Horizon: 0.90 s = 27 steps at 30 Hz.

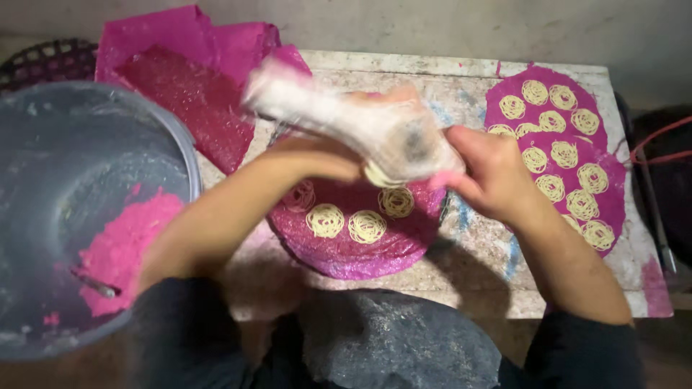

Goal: The person scoops pink dough from a metal bowl and loads it into a manual press. They then squeeze the press to extrude the dough into spiral shapes onto a pink tray. The person repeats this process to fill the tray with pink spirals.

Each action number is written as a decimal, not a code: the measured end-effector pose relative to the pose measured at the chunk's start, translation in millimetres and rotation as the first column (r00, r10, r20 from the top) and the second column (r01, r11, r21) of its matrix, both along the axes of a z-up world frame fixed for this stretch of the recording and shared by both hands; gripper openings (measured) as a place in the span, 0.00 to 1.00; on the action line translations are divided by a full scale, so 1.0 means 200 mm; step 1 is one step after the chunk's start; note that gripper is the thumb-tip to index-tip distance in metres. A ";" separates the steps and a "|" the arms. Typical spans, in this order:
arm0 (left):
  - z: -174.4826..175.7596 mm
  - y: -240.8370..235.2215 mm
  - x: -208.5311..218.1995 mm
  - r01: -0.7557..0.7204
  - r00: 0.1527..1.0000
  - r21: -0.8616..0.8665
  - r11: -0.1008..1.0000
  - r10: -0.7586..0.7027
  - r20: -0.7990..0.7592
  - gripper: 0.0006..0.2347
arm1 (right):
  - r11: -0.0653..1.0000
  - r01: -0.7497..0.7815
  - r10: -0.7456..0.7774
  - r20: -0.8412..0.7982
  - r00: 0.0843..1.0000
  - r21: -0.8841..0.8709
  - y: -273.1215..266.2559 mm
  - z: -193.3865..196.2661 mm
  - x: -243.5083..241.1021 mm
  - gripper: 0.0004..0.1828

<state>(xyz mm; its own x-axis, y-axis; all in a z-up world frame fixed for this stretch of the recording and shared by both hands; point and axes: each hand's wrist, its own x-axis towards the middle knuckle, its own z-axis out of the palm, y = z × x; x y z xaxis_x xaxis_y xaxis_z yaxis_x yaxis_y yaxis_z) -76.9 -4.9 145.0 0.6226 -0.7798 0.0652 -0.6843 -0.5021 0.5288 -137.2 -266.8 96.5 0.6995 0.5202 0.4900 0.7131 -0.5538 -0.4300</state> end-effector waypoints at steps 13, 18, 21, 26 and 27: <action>-0.16 0.54 -0.91 -0.057 0.958 0.104 0.993 0.084 -0.274 0.14 | 0.499 -0.853 0.736 -0.593 0.327 0.149 0.53 0.13 -0.22 0.30; -0.43 1.04 -0.92 -0.422 0.524 0.311 0.851 0.509 -0.683 0.20 | 0.506 -0.836 0.781 -0.524 0.339 0.212 0.60 0.11 -0.22 0.28; -0.44 1.51 -0.99 -0.726 0.377 -0.262 0.636 0.049 -0.925 0.24 | 0.637 -0.748 0.742 -0.113 0.661 -0.187 0.69 0.27 -0.10 0.26; -0.55 1.72 -1.11 -0.552 0.522 -0.353 0.756 -0.017 -0.853 0.27 | 0.741 -0.271 0.661 0.596 0.455 -0.615 1.10 0.41 0.17 0.07; -0.59 1.69 -1.14 -0.627 0.444 -0.453 0.634 -0.187 -0.876 0.25 | 0.734 -0.179 0.667 0.647 0.369 -0.655 1.19 0.41 0.20 0.05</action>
<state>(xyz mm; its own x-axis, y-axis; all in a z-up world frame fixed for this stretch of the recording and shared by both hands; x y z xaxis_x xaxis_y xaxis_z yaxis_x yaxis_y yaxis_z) -304.9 333.6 27.7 0.8074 -0.5613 -0.1816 0.3492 0.2067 0.9140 -96.6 -28.4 179.2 -0.2818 0.9104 0.3030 0.7543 0.0151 0.6563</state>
